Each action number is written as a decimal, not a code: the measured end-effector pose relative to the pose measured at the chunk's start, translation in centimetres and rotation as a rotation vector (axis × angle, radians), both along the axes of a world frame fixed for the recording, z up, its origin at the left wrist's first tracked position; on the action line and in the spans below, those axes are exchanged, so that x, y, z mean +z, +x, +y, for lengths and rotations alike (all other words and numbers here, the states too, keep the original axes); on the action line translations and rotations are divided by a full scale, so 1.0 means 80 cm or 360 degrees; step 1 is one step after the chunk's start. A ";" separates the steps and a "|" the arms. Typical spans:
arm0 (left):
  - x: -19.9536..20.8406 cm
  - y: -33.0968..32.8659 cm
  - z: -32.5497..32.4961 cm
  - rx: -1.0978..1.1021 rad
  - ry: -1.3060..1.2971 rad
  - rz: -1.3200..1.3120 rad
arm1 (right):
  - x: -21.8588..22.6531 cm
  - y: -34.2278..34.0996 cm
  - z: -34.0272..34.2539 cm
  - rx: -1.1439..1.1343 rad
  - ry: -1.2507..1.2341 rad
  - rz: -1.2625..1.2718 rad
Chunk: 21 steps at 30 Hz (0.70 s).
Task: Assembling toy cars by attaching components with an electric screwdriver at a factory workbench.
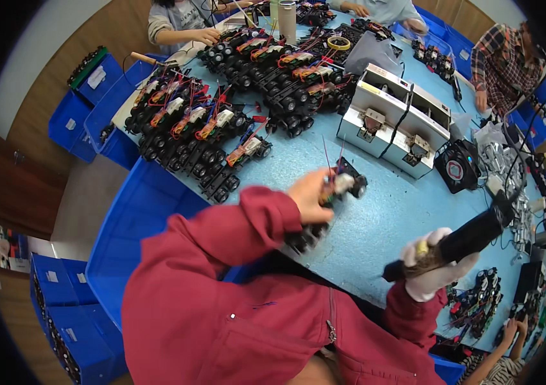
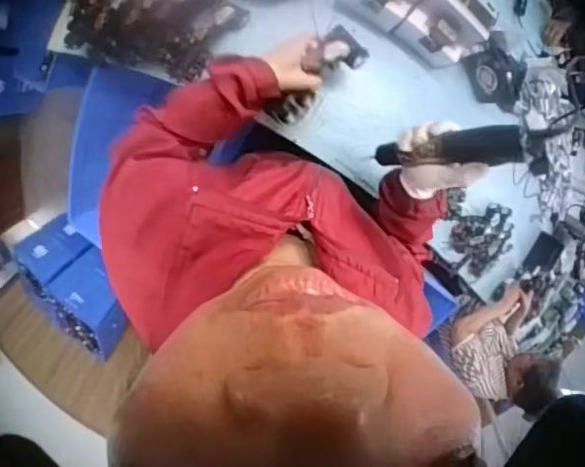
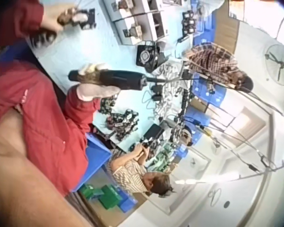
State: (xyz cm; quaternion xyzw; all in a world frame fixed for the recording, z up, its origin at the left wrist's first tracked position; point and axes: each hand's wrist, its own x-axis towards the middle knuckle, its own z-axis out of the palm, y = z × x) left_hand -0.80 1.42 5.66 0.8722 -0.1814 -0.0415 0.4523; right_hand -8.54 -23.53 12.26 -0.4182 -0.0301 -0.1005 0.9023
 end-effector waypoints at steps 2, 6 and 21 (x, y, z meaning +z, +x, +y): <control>0.068 0.033 0.036 -0.0032 0.0248 0.0118 | 0.006 -0.008 -0.023 -0.0167 -0.0087 0.0321; 0.156 0.121 0.097 -0.0078 0.0360 -0.0252 | -0.014 -0.042 -0.073 -0.0499 -0.0242 0.0752; 0.024 0.477 0.359 0.0198 0.0323 -0.0452 | -0.015 -0.089 -0.147 -0.0691 -0.1117 0.1232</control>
